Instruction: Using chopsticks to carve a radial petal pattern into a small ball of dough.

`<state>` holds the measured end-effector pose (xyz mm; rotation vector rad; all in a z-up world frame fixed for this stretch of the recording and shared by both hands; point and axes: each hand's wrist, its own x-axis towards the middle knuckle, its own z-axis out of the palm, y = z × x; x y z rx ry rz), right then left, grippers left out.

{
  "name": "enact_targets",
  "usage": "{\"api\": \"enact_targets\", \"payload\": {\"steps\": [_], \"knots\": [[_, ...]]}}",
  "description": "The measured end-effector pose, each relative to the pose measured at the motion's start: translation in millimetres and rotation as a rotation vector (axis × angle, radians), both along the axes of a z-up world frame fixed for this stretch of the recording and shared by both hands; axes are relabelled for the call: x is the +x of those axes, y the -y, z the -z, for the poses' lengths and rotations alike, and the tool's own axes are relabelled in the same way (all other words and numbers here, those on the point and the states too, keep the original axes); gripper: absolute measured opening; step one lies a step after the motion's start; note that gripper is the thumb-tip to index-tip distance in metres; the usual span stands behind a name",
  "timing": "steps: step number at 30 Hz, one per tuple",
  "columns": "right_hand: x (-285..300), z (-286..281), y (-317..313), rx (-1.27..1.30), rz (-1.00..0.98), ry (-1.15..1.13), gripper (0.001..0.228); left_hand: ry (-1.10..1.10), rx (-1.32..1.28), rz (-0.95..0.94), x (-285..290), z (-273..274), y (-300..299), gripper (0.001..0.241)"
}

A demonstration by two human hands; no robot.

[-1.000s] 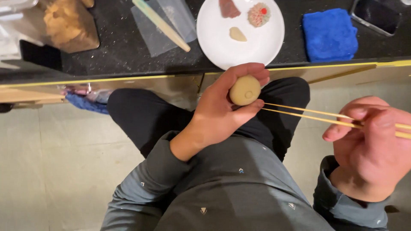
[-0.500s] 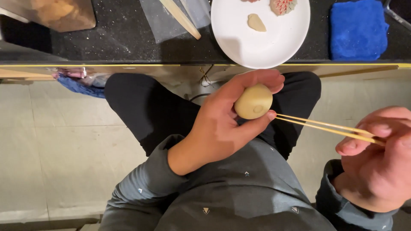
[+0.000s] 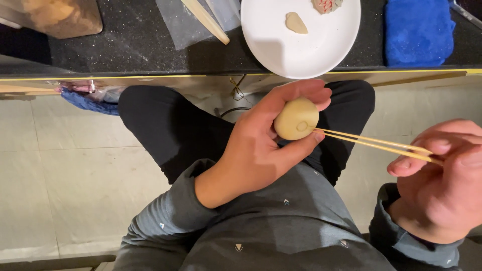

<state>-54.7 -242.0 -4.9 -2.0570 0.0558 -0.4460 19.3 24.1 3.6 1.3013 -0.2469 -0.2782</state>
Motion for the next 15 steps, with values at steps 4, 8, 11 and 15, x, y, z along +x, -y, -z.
{"api": "enact_targets", "payload": {"steps": [4,8,11,15], "knots": [[-1.1,0.4,2.1,0.091,0.062,-0.067,0.040,-0.023,-0.006,0.009,-0.5,-0.6,2.5,0.049],[-2.6,0.6,1.9,0.081,0.045,-0.052,0.041,-0.008,-0.021,0.004,-2.3,1.5,5.3,0.048],[-2.6,7.8,12.7,0.114,0.016,-0.047,0.039,-0.009,-0.011,0.010,-2.3,-0.6,4.8,0.048],[-1.9,5.2,8.4,0.132,0.015,-0.049,0.038,0.012,0.012,0.007,-2.5,-0.4,4.5,0.048]]}}
